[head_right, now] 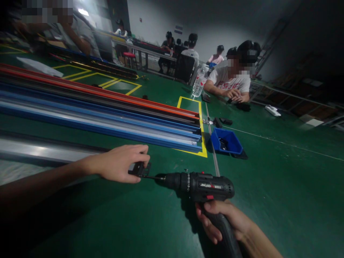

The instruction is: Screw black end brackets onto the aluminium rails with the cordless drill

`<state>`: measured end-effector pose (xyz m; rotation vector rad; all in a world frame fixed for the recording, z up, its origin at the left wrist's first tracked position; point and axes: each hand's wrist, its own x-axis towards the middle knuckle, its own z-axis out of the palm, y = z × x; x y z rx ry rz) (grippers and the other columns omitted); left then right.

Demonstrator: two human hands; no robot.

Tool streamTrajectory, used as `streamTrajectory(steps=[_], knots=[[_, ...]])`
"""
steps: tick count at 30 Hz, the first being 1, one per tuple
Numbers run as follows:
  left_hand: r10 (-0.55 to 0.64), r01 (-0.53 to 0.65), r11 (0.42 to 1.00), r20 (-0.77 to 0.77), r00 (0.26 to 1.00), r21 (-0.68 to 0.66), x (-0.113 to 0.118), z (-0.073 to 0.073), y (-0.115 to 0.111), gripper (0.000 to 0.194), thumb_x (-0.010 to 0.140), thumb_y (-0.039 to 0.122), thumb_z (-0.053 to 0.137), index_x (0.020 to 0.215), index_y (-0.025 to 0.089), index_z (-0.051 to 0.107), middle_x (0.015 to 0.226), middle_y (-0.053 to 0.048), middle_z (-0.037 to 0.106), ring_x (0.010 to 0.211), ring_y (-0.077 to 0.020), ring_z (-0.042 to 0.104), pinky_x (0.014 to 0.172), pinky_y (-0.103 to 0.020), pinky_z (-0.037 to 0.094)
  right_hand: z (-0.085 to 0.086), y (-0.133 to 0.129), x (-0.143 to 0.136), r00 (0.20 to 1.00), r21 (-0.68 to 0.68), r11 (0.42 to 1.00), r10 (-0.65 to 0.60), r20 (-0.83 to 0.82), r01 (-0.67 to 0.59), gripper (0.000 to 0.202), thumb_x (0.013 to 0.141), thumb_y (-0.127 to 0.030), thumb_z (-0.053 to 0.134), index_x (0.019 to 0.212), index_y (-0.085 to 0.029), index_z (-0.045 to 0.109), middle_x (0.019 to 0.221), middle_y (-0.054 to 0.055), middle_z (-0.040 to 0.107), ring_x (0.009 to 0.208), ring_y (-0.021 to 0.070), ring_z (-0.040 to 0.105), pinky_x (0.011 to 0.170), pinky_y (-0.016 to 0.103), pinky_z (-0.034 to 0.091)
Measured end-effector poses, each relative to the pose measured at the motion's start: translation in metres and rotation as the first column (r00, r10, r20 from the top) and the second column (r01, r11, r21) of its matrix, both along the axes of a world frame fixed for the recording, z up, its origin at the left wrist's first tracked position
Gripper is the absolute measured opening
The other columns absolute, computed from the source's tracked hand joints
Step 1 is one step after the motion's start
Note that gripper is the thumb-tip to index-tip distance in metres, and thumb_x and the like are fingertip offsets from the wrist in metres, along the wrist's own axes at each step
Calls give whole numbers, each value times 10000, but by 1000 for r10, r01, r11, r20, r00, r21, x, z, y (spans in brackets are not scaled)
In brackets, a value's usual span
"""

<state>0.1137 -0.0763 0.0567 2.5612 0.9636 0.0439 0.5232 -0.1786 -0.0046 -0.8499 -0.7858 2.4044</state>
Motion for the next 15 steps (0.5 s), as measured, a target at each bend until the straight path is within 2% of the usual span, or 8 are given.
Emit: streamTrajectory(steps=[7, 15], knots=[[0, 0, 1000, 27, 1000, 0, -1, -3, 1, 264, 832, 409, 774, 995, 245, 647, 1045, -22, 561, 922, -223, 571, 707, -339, 337, 4, 2, -5, 1000, 34, 999, 7, 18, -8, 328, 964, -383, 742, 1045, -68, 781, 758, 21, 649, 420, 32, 483, 466, 173, 516], [-1, 1, 1000, 32, 999, 11, -2, -5, 1, 288, 820, 429, 794, 1000, 256, 651, 1035, -16, 561, 906, -215, 570, 694, -333, 331, 0, 7, -3, 998, 47, 998, 50, -42, -48, 325, 999, -362, 708, 1116, -74, 799, 829, 58, 703, 453, 33, 536, 499, 171, 544]])
